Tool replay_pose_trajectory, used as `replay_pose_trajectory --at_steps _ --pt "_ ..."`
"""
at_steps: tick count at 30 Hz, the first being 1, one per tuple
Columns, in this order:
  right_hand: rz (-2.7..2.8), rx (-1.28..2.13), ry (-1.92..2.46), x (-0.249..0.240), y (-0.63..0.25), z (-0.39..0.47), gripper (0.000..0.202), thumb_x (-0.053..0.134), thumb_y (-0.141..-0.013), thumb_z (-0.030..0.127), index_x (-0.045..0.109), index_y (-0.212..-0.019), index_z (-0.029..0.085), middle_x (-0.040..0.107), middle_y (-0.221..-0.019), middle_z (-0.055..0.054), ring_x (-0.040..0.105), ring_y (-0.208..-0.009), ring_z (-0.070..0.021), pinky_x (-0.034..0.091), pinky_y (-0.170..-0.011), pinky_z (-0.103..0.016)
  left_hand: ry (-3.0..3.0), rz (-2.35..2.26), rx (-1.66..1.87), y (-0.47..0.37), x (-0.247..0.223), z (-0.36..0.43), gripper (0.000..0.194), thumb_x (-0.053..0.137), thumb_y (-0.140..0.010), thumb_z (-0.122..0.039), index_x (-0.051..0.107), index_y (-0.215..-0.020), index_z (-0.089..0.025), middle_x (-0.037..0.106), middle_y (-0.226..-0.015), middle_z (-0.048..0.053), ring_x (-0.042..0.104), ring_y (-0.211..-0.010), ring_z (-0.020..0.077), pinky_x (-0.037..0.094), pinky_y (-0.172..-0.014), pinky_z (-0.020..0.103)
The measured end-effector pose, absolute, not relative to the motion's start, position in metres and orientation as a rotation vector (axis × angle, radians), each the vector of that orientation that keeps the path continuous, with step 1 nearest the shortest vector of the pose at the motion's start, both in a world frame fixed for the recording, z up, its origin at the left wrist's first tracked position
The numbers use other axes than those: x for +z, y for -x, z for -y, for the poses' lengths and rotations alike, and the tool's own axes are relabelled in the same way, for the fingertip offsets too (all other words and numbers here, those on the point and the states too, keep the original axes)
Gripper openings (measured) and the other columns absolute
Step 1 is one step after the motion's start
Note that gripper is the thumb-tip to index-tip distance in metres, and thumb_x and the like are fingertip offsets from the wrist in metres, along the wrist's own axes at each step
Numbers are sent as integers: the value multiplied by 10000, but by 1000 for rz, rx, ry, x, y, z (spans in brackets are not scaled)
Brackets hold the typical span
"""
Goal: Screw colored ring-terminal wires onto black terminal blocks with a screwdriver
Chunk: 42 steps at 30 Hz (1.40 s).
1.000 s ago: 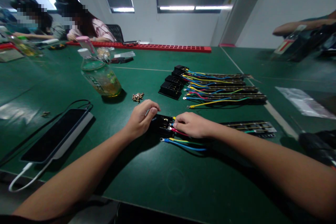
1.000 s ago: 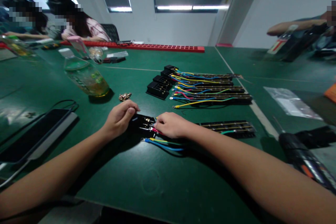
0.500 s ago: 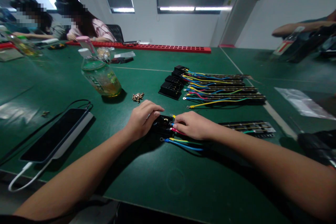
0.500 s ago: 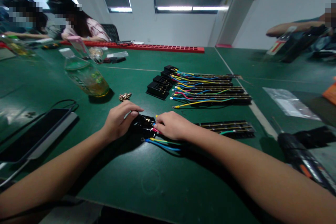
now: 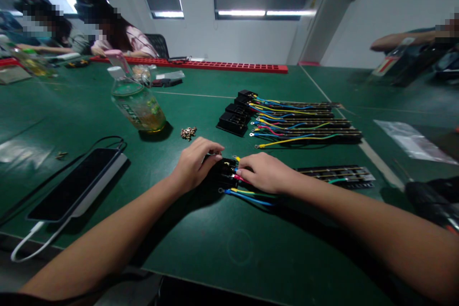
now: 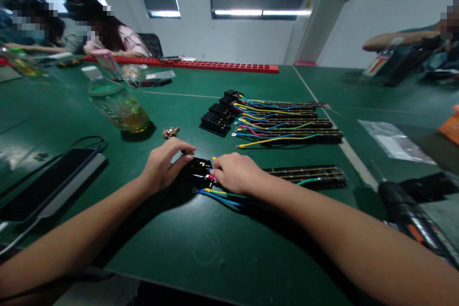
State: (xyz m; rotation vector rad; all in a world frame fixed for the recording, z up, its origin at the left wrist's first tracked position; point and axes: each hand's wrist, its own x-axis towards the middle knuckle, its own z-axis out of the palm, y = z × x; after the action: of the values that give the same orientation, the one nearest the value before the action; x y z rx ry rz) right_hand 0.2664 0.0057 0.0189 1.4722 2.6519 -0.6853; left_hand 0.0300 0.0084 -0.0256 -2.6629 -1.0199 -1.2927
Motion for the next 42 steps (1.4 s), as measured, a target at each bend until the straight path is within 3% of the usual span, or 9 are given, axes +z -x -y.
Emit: replay_pose_trajectory --at_steps 11,21,27,42 --pt "-2729 -683 -1388 18 -268 -9 281 520 -999 360 731 -919 192 753 -981 -88 630 -848 -190 357 -732 -291 2697 874 -1262 -29 -25 -10 145 559 -1035 -180 692 -1093 -189 710 -985 58 645 -896 173 552 -816 311" --pt "-2766 -957 -1331 13 -273 -15 252 542 -973 287 666 -791 164 661 -784 -22 524 -705 -122 321 -667 -256 2718 885 -1211 -31 -26 -9 187 538 -1036 -151 695 -1135 -178 721 -1010 70 649 -928 180 555 -839 323" --pt "-2743 -1001 -1346 13 -274 -17 201 592 -956 290 697 -849 155 663 -809 -20 531 -724 -122 335 -675 -251 2714 913 -1176 -31 -27 -8 181 555 -1035 -168 648 -1189 -157 735 -992 72 662 -923 190 563 -852 338" --pt "-2725 -1094 -1351 18 -275 -19 181 594 -972 258 707 -896 140 668 -836 -22 515 -730 -118 333 -690 -247 2729 1017 -1178 -33 -25 -5 89 604 -1014 -200 670 -1068 -177 747 -959 51 688 -916 184 579 -828 308"
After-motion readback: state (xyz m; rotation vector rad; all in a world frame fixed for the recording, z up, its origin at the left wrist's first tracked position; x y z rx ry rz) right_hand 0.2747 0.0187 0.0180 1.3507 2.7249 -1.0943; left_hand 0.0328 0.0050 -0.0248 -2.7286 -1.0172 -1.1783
